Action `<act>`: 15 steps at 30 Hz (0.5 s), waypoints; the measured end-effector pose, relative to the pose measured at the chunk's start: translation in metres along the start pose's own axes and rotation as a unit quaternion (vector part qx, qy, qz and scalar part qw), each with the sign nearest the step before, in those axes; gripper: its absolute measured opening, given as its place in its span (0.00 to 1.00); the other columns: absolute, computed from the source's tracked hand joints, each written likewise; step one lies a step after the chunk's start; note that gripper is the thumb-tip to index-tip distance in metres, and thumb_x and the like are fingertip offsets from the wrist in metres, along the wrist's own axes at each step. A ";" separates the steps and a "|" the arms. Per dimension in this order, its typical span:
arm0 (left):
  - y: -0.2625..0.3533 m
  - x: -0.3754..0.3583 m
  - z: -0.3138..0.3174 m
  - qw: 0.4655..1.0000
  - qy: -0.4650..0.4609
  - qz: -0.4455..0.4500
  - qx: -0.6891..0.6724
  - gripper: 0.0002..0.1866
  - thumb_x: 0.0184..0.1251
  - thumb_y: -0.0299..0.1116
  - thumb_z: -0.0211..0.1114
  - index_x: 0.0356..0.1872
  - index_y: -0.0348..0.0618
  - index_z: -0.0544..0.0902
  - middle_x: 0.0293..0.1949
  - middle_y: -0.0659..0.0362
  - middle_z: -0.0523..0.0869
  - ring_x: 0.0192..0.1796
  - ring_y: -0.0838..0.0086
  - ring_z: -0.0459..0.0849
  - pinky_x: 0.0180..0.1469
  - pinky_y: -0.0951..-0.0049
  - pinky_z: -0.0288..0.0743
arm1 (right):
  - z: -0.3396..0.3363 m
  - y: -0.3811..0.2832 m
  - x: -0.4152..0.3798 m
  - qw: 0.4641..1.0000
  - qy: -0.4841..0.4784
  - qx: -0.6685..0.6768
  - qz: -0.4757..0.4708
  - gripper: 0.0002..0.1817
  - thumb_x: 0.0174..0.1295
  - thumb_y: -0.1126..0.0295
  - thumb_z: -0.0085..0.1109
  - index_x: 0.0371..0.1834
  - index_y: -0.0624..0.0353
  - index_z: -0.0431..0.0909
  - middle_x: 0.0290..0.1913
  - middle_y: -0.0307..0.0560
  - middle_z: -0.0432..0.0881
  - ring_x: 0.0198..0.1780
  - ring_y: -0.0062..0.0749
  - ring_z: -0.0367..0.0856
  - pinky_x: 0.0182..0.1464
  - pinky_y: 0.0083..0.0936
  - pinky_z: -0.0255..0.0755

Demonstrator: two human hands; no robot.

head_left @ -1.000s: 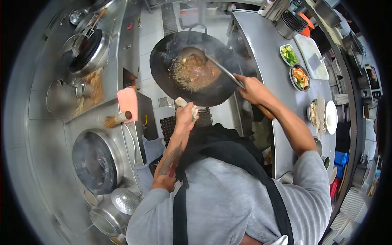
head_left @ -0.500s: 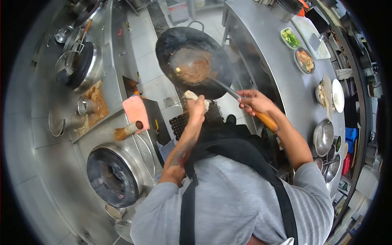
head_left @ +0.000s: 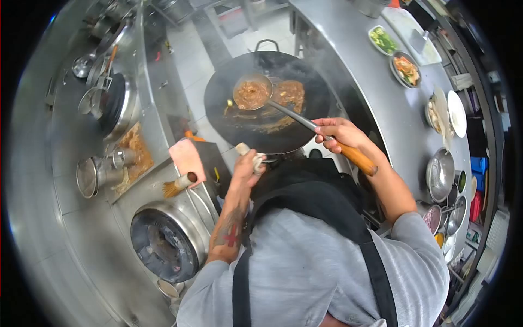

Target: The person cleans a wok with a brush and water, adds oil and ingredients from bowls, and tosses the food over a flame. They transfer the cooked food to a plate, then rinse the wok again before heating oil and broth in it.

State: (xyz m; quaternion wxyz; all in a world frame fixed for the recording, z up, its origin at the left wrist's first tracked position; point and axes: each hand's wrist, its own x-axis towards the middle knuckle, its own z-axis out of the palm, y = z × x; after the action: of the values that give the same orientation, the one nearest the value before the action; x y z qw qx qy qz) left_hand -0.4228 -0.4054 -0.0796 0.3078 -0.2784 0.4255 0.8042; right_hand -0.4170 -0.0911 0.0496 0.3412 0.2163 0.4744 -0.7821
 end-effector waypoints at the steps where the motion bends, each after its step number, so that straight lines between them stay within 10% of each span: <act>1: -0.001 0.000 0.001 1.000 -0.019 -0.005 -0.019 0.08 0.76 0.35 0.54 0.44 0.42 0.70 0.32 0.49 0.82 0.21 0.73 0.74 0.21 0.75 0.67 | -0.010 -0.006 -0.005 1.000 0.024 0.001 0.004 0.19 0.70 0.75 0.55 0.62 0.63 0.68 0.33 0.42 0.76 0.18 0.10 0.63 0.15 0.09 0.57; 9: -0.002 0.012 0.081 0.995 -0.087 0.021 -0.043 0.06 0.75 0.33 0.52 0.41 0.41 0.69 0.30 0.49 0.82 0.21 0.73 0.75 0.19 0.76 0.69 | -0.131 -0.036 -0.120 0.978 0.107 0.094 -0.150 0.22 0.71 0.72 0.56 0.67 0.61 0.67 0.33 0.41 0.75 0.17 0.11 0.62 0.14 0.10 0.58; 15: 0.000 0.018 0.123 0.993 -0.109 0.038 -0.039 0.09 0.75 0.33 0.52 0.33 0.42 0.71 0.32 0.48 0.81 0.23 0.75 0.73 0.21 0.77 0.67 | -0.206 -0.079 -0.138 0.820 0.428 -0.283 -0.255 0.29 0.67 0.69 0.57 0.72 0.62 0.67 0.28 0.42 0.79 0.19 0.22 0.74 0.19 0.24 0.70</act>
State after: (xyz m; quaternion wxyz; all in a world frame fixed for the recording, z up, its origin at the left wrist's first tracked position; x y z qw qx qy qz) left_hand -0.4574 -0.2950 -0.0334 0.3110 -0.1845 0.3678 0.8567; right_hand -0.3796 0.1622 0.0943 -0.0619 0.2943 0.8110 -0.5018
